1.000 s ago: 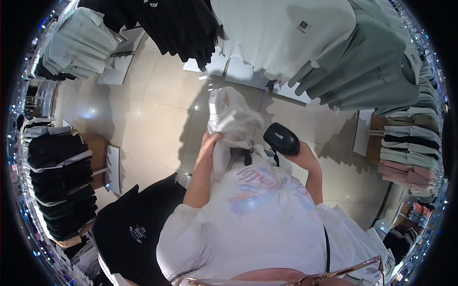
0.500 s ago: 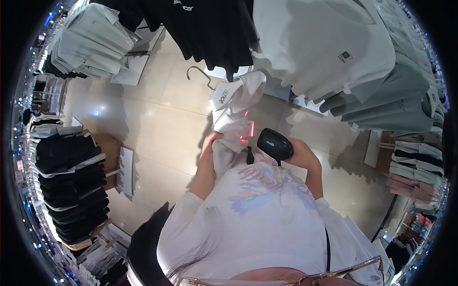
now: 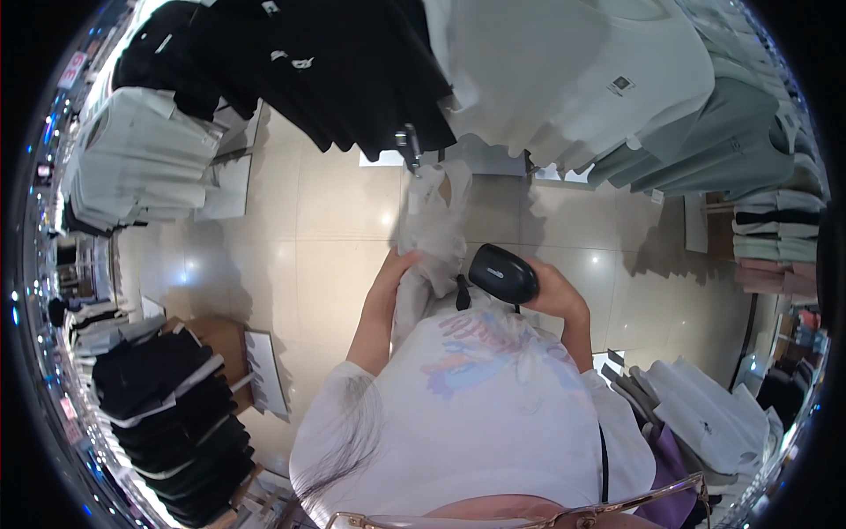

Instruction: The person scans the barcodes on price tags of various t-shirts using a handheld scanner, handling items one at a time on their hangers or after removing them briefly to reach the tag.

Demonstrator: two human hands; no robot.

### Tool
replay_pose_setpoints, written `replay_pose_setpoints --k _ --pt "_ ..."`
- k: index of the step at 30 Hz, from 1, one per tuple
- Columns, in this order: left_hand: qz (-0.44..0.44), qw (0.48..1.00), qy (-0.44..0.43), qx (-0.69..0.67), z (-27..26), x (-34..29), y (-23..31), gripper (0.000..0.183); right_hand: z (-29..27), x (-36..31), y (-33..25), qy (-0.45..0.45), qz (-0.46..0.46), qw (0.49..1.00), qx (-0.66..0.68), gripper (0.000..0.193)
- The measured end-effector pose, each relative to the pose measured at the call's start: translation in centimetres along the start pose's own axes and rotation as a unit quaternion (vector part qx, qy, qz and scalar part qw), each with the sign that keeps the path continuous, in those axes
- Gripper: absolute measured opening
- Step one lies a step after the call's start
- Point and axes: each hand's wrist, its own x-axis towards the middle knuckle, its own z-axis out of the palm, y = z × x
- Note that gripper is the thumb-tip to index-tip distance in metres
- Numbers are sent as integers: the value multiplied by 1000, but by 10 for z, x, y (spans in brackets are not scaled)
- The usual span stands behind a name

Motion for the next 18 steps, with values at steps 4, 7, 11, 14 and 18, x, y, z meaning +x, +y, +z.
replay_pose_setpoints --k 4,7,11,14,18 --pt "-6 972 -28 233 47 12 19 58 -6 -12 15 45 43 998 13 55" --pt "-28 930 -61 362 71 24 32 68 -12 -25 28 92 80 992 29 52" --pt "74 756 -86 645 105 39 56 55 -28 -33 36 121 112 986 -13 47" --pt "220 469 -77 852 150 32 76 30 -50 -24 42 64 143 986 -60 43" --pt "364 404 -151 826 202 41 113 35 -78 0 65 44 88 995 -28 40"
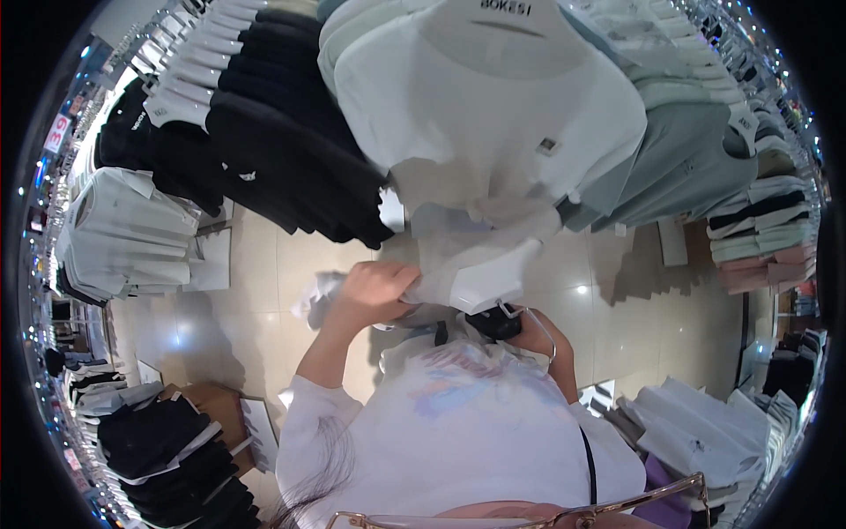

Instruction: The person scans the barcodes on price tags of various t-shirts using a handheld scanner, handling items one at a time on their hangers or after removing them briefly to reach the tag.

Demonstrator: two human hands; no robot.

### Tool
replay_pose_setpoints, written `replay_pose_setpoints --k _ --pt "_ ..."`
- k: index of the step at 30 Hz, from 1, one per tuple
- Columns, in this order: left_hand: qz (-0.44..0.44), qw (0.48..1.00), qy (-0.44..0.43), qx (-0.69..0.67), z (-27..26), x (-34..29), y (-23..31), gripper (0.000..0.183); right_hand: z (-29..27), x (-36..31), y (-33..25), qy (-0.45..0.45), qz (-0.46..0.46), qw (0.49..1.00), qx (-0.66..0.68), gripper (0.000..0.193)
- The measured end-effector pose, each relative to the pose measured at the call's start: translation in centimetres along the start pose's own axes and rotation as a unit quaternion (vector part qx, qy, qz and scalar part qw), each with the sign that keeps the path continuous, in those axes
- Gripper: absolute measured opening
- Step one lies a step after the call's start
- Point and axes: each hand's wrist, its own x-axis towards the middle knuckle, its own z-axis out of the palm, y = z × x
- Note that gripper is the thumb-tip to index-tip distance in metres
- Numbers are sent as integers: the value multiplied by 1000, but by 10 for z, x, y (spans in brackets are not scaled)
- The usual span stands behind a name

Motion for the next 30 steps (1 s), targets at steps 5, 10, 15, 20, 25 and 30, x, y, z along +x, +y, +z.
replay_pose_setpoints --k 5,10,15,20,25,30 --pt "63 950 270 140 -41 79 -13 40 -56 30 -35 -54 -12 993 -107 43" --pt "-37 917 360 169 -77 137 -12 45 -93 44 -31 -61 -42 988 -139 40" --pt "-72 899 407 146 -93 164 -15 38 -117 51 -16 -88 -68 984 -142 37" --pt "-120 902 397 121 -95 171 -26 40 -126 57 -10 -99 -89 981 -139 34" --pt "-134 899 397 129 -85 170 -23 40 -124 69 8 -127 -103 974 -159 35" --pt "-91 852 490 159 -88 163 -24 40 -114 67 4 -141 -87 977 -136 37"
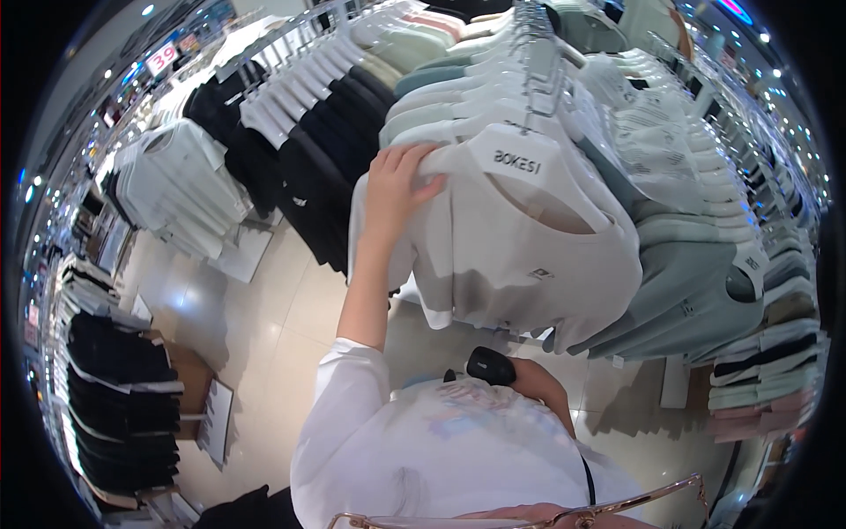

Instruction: The person scans the barcodes on price tags of various t-shirts using a handheld scanner, handling items one at a time on their hangers or after removing them briefly to reach the tag.

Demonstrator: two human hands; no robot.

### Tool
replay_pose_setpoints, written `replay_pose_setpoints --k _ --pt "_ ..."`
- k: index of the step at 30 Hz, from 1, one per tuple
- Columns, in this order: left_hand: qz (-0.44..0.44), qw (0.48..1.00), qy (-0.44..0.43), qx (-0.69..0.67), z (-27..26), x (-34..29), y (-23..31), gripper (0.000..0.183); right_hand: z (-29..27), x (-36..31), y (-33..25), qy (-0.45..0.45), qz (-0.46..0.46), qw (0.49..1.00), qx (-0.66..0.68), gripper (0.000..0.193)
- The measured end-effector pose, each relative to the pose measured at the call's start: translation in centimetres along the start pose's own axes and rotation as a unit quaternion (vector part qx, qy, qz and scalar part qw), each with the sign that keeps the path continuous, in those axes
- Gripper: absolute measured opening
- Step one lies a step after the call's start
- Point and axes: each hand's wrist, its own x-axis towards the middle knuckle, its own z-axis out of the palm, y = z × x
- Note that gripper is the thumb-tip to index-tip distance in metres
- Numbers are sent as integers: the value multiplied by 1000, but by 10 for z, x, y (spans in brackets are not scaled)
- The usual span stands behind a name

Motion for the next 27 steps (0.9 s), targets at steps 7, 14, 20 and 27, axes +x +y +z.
replay_pose_setpoints --k 7,14,20,27 --pt "-127 984 124 -8 -34 -56 -37 29 9 11 -20 -55 -2 998 42 42" --pt "-255 945 206 -10 -93 -63 -131 15 22 58 -57 -52 3 998 -19 42" --pt "-244 958 126 78 -126 -44 -251 30 67 131 -95 -37 -6 999 -10 41" --pt "-79 984 33 156 -122 3 -354 51 124 201 -147 -14 -16 999 -31 48"
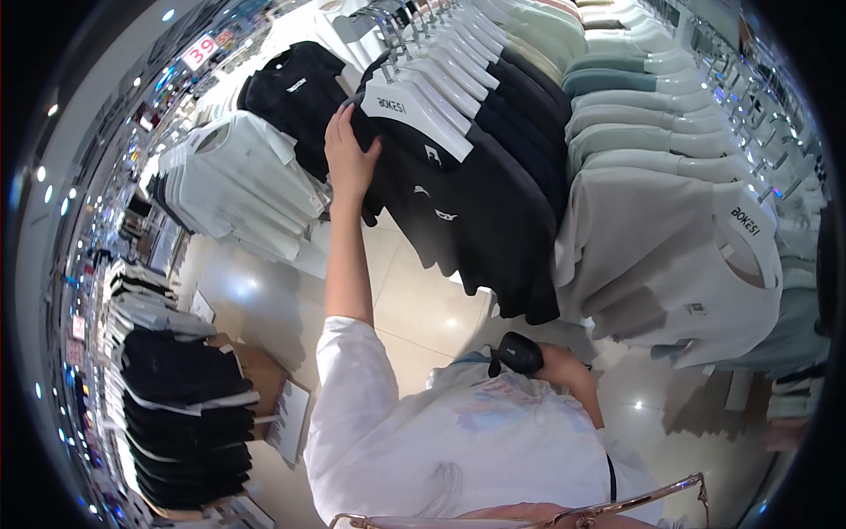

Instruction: The person scans the barcodes on price tags of various t-shirts using a handheld scanner, handling items one at a time on their hangers or after removing them briefly to reach the tag.

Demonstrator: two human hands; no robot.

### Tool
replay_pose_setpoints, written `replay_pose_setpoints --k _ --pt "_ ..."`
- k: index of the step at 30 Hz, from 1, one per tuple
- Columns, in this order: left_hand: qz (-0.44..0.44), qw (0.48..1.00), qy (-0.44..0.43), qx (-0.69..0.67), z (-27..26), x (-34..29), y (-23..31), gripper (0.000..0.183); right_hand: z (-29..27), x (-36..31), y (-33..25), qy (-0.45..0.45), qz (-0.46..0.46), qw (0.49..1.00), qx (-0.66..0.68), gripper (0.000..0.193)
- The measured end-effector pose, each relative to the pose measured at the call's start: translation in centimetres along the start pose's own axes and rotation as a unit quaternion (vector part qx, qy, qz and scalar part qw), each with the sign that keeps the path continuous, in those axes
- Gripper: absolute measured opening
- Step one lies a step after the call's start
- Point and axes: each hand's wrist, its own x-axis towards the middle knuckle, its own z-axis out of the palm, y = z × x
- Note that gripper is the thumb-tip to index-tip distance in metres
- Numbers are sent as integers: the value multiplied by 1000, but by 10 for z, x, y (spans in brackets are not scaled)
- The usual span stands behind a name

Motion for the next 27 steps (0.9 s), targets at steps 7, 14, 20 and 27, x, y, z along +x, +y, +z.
replay_pose_setpoints --k 7,14,20,27 --pt "93 990 -94 -41 24 34 -54 39 49 7 5 70 55 994 69 49" --pt "117 992 54 3 24 30 -69 39 45 3 -16 130 84 985 78 49" --pt "62 986 148 47 -38 2 -78 36 43 72 4 72 -96 992 -21 56" --pt "-87 960 137 227 -180 -43 -50 38 78 122 63 77 -92 965 234 52"
